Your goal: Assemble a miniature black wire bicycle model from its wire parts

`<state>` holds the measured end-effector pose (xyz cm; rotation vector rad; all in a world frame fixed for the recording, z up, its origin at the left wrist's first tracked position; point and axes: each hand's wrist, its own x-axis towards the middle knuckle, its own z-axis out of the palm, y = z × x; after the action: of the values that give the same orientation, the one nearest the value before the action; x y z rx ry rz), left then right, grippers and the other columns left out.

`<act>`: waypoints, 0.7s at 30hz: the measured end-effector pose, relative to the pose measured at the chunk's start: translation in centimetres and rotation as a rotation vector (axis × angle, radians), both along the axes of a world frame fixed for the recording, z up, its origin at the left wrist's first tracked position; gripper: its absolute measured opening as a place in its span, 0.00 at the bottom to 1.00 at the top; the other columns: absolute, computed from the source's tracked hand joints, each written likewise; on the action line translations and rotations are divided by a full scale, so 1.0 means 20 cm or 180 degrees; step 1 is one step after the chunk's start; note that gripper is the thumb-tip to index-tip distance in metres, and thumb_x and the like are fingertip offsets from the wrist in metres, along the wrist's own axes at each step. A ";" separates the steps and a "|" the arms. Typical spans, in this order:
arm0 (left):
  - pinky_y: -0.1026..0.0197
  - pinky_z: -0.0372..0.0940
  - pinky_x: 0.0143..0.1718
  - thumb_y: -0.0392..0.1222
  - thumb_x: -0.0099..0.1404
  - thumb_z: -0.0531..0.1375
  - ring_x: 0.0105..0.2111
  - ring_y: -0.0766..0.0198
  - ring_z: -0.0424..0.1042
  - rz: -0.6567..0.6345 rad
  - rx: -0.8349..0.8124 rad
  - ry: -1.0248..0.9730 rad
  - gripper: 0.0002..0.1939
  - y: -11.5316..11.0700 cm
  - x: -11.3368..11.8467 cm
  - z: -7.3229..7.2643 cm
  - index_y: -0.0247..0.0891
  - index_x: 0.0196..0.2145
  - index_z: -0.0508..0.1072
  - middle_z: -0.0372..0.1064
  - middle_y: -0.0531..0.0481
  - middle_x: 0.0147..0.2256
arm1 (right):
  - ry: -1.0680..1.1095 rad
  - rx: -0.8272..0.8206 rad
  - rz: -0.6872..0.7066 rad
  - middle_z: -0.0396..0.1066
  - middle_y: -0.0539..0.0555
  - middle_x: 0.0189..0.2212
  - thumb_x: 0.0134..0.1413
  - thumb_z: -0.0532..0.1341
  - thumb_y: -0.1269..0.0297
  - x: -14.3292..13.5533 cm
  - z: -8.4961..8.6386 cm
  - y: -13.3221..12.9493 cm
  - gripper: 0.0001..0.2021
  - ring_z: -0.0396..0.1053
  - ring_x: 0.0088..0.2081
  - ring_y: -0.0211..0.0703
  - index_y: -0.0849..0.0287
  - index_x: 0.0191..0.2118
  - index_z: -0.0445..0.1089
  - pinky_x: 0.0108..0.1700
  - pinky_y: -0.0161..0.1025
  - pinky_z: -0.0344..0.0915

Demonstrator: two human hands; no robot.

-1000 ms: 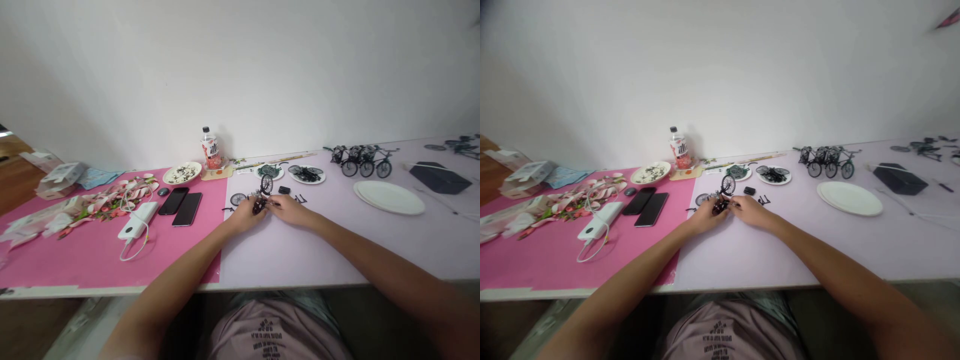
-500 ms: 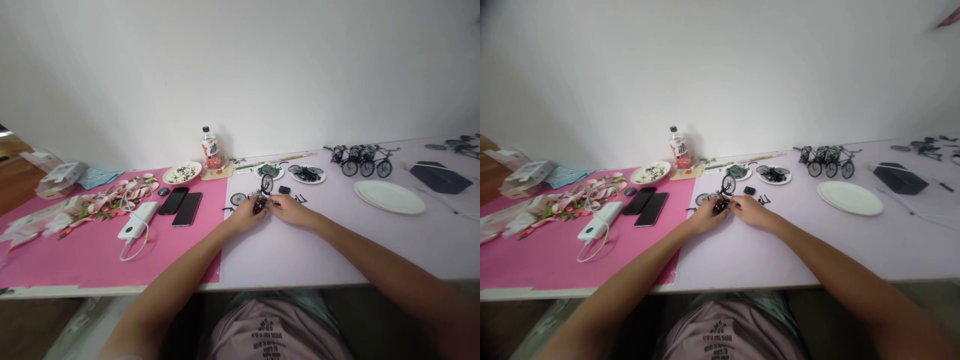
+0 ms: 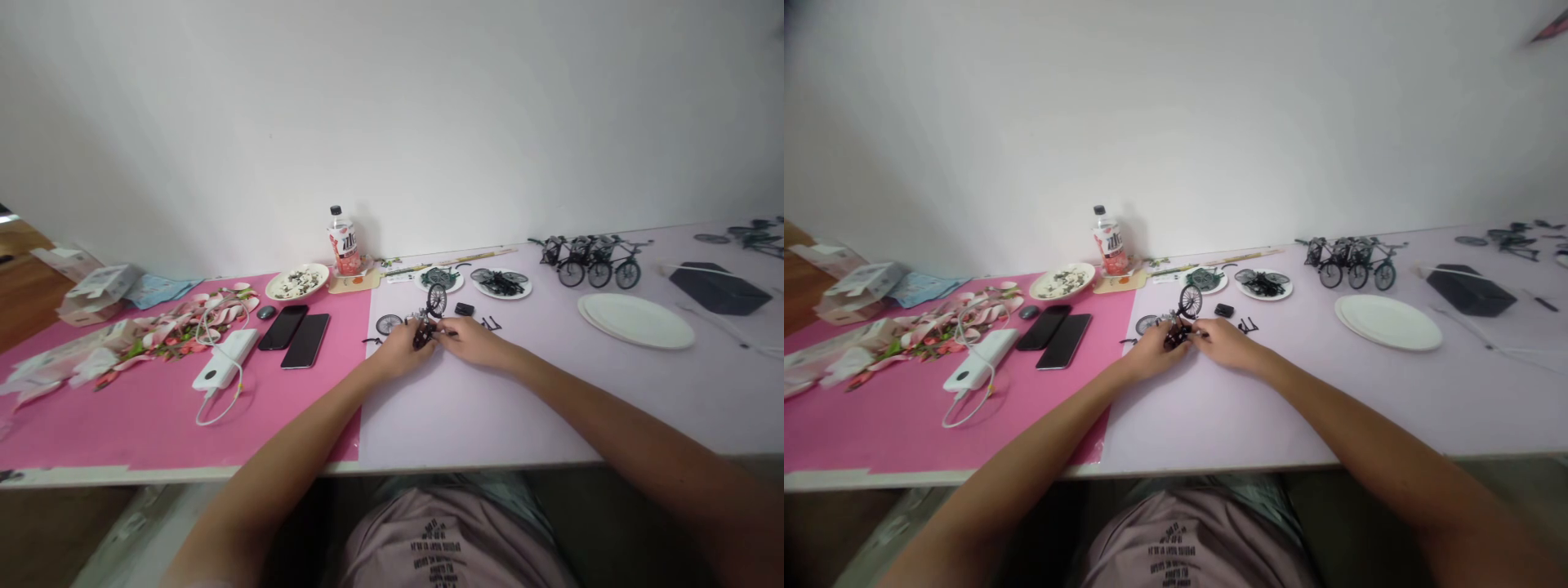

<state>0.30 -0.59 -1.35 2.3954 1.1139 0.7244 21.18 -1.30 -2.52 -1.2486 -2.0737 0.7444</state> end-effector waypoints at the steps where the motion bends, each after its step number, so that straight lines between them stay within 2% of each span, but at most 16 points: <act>1: 0.57 0.67 0.37 0.45 0.67 0.60 0.34 0.54 0.75 0.0003 0.0004 0.0006 0.09 0.00 0.00 0.00 0.38 0.41 0.71 0.73 0.47 0.30 | -0.0004 0.0001 0.0003 0.81 0.58 0.42 0.66 0.59 0.64 0.00 0.00 0.00 0.08 0.79 0.43 0.52 0.58 0.42 0.75 0.49 0.44 0.72; 15: 0.56 0.67 0.37 0.45 0.67 0.60 0.34 0.54 0.75 -0.0017 0.0005 0.0034 0.09 0.00 0.00 0.00 0.38 0.41 0.71 0.72 0.48 0.30 | 0.0042 0.0051 -0.0055 0.82 0.58 0.41 0.64 0.62 0.63 0.00 -0.01 0.00 0.07 0.79 0.42 0.53 0.57 0.43 0.77 0.47 0.43 0.73; 21: 0.56 0.67 0.38 0.45 0.67 0.60 0.35 0.54 0.75 -0.0024 0.0044 0.0052 0.08 0.00 0.00 0.00 0.38 0.39 0.71 0.72 0.46 0.30 | 0.0112 0.0023 -0.0029 0.81 0.59 0.45 0.65 0.61 0.64 0.00 -0.02 0.00 0.11 0.79 0.44 0.53 0.58 0.49 0.77 0.49 0.45 0.72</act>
<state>0.29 -0.56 -1.42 2.4199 1.1092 0.7137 21.26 -1.24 -2.90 -1.2315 -2.0394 0.7488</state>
